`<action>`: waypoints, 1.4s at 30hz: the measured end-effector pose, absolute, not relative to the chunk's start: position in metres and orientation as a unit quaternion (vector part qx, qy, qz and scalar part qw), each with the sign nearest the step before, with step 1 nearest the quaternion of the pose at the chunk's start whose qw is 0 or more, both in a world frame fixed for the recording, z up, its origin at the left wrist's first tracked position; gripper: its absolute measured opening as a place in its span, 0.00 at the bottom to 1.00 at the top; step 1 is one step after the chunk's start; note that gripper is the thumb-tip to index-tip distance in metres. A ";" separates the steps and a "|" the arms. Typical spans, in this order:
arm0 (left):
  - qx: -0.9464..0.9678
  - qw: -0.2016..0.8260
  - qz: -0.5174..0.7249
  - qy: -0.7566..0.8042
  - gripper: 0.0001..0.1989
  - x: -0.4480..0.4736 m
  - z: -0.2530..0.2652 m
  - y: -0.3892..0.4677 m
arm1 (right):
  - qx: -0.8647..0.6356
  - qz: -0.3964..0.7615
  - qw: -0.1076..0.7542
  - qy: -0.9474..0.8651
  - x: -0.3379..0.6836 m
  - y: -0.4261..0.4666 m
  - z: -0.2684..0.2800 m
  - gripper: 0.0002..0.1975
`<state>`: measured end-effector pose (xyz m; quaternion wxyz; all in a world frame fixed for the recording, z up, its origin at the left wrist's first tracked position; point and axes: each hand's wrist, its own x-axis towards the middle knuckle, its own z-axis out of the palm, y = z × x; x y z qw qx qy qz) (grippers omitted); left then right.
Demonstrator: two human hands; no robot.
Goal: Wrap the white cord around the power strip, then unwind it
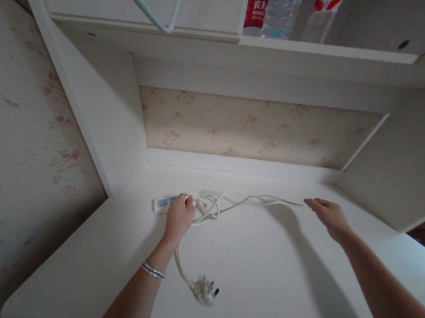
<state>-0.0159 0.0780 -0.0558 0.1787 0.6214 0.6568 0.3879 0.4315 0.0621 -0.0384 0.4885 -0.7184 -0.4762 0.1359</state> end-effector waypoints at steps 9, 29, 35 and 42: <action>0.599 0.269 0.407 0.634 0.16 -0.003 -0.066 0.073 | -0.743 -0.104 0.194 -0.632 0.391 0.065 -0.055 0.10; 0.646 0.184 0.392 0.629 0.15 -0.007 -0.055 0.064 | -0.325 -0.072 0.200 -0.922 0.182 0.058 -0.037 0.10; 0.652 0.195 0.403 0.612 0.15 -0.012 -0.055 0.068 | -0.453 -0.094 0.364 -0.809 0.217 0.059 -0.018 0.12; 0.627 0.246 0.411 0.614 0.15 -0.020 -0.065 0.080 | -0.533 0.061 0.559 -0.633 0.255 0.060 0.001 0.15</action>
